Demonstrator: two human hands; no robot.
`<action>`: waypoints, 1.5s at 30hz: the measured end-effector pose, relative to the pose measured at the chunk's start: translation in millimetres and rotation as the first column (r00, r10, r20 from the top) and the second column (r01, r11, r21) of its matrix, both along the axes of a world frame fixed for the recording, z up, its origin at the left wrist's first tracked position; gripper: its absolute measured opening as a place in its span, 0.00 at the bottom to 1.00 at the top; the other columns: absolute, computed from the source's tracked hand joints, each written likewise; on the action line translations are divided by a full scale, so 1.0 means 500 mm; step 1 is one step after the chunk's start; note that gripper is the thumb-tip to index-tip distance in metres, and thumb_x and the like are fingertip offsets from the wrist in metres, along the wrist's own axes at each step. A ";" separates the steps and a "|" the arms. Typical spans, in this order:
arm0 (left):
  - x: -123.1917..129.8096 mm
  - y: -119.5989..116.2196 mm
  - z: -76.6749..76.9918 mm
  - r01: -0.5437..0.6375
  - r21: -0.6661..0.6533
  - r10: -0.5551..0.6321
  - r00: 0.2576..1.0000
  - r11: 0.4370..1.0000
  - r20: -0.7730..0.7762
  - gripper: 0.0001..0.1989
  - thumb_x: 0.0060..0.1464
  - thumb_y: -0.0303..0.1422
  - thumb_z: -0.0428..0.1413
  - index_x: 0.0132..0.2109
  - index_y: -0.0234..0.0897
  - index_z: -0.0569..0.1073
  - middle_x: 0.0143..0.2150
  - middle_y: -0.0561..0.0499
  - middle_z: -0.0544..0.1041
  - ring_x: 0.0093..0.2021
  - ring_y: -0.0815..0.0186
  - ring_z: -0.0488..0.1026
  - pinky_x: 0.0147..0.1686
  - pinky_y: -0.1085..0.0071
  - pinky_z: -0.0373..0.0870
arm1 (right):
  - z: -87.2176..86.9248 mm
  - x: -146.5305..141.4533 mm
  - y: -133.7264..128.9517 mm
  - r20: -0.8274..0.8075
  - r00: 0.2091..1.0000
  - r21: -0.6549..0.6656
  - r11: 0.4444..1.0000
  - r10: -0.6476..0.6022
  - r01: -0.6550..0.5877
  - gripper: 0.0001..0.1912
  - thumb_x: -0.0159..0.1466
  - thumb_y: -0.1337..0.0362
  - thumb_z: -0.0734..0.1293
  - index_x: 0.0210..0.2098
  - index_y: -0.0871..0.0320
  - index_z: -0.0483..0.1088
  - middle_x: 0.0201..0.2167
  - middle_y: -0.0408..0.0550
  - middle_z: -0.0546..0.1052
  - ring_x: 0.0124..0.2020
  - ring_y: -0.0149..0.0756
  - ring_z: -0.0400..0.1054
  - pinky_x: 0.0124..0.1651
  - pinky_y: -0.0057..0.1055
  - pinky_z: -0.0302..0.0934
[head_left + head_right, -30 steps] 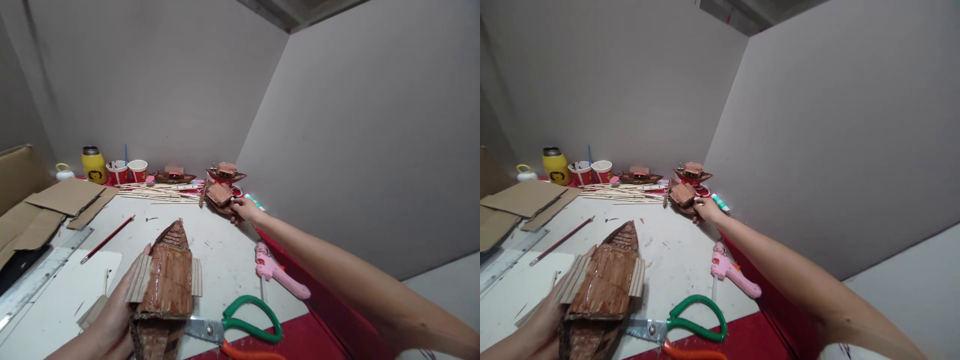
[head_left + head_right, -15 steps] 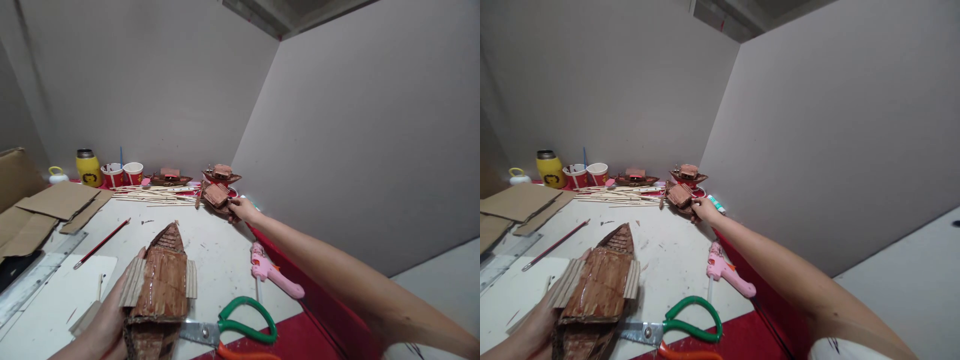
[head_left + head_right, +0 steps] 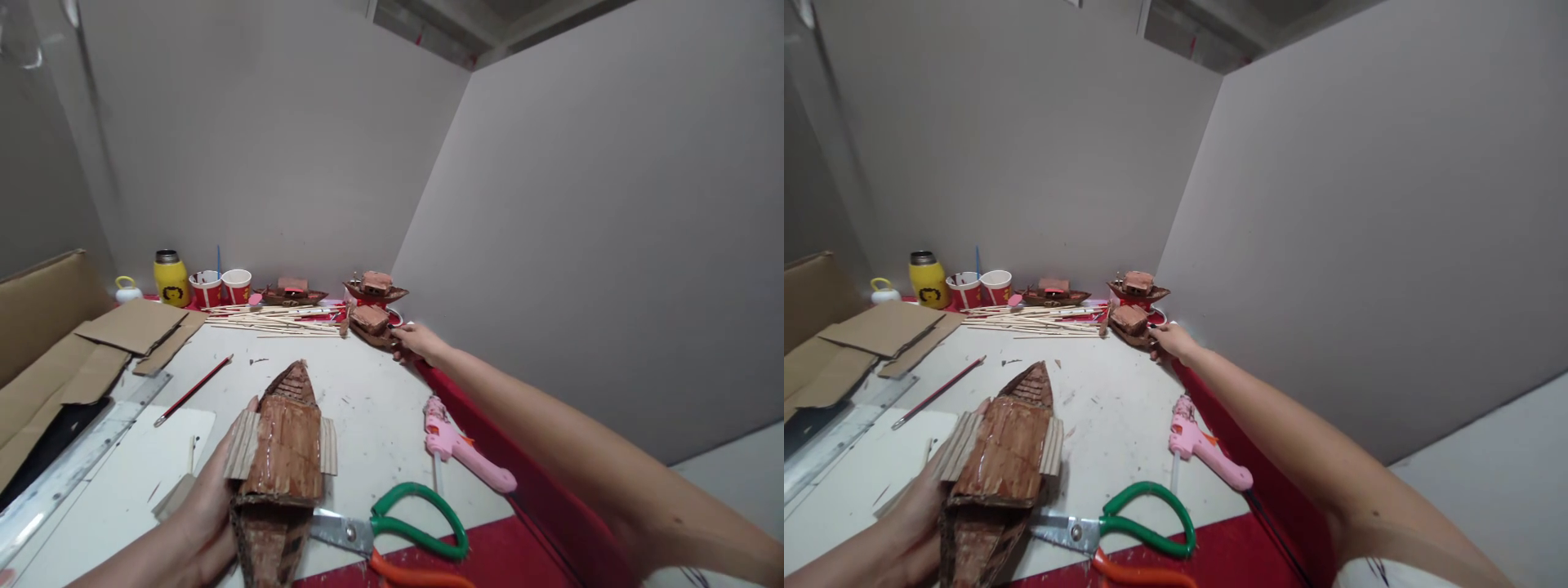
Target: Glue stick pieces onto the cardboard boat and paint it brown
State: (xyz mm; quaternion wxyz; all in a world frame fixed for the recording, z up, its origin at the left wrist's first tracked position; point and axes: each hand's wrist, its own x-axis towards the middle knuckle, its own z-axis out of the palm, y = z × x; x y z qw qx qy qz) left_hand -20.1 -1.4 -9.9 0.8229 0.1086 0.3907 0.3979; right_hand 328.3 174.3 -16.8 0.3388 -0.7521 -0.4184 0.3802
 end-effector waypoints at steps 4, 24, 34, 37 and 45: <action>-0.002 0.000 -0.003 -0.035 0.050 0.035 0.999 0.998 0.012 0.18 0.57 0.42 0.60 0.46 0.31 0.80 0.37 0.44 0.85 0.40 0.54 0.81 0.48 0.60 0.74 | 0.030 0.003 -0.046 0.031 0.999 0.076 0.997 -0.027 0.024 0.19 0.69 0.58 0.67 0.56 0.59 0.68 0.54 0.53 0.73 0.50 0.42 0.72 0.50 0.45 0.70; 0.008 -0.008 -0.004 -0.018 0.282 -0.001 0.998 0.959 0.066 0.21 0.62 0.45 0.53 0.39 0.31 0.81 0.33 0.43 0.84 0.36 0.58 0.79 0.44 0.65 0.71 | 0.088 -0.288 -0.415 0.597 0.770 0.689 0.348 0.224 -0.635 0.11 0.69 0.63 0.65 0.48 0.57 0.75 0.44 0.54 0.81 0.46 0.40 0.76 0.50 0.39 0.72; 0.007 -0.009 -0.001 -0.019 0.268 0.005 0.999 0.963 0.054 0.24 0.67 0.42 0.46 0.36 0.31 0.80 0.32 0.44 0.83 0.31 0.62 0.78 0.38 0.67 0.72 | 0.069 -0.321 -0.426 0.664 0.734 0.704 0.214 0.141 -0.678 0.16 0.68 0.67 0.65 0.55 0.53 0.72 0.47 0.54 0.81 0.51 0.43 0.75 0.54 0.42 0.71; 0.007 -0.012 0.002 -0.019 0.259 0.008 0.999 0.966 0.045 0.24 0.66 0.43 0.46 0.35 0.32 0.80 0.30 0.45 0.83 0.29 0.62 0.77 0.36 0.68 0.71 | 0.056 -0.314 -0.416 0.605 0.786 0.744 0.262 0.127 -0.615 0.14 0.69 0.66 0.65 0.52 0.54 0.74 0.46 0.53 0.81 0.50 0.43 0.75 0.53 0.41 0.71; 0.004 -0.017 0.016 0.006 0.244 -0.008 1.000 0.970 0.009 0.26 0.66 0.42 0.44 0.36 0.29 0.81 0.30 0.41 0.83 0.29 0.60 0.77 0.36 0.66 0.74 | 0.029 -0.305 -0.401 0.554 0.812 0.764 0.275 0.182 -0.583 0.13 0.69 0.65 0.65 0.52 0.55 0.75 0.46 0.54 0.82 0.50 0.42 0.76 0.53 0.40 0.71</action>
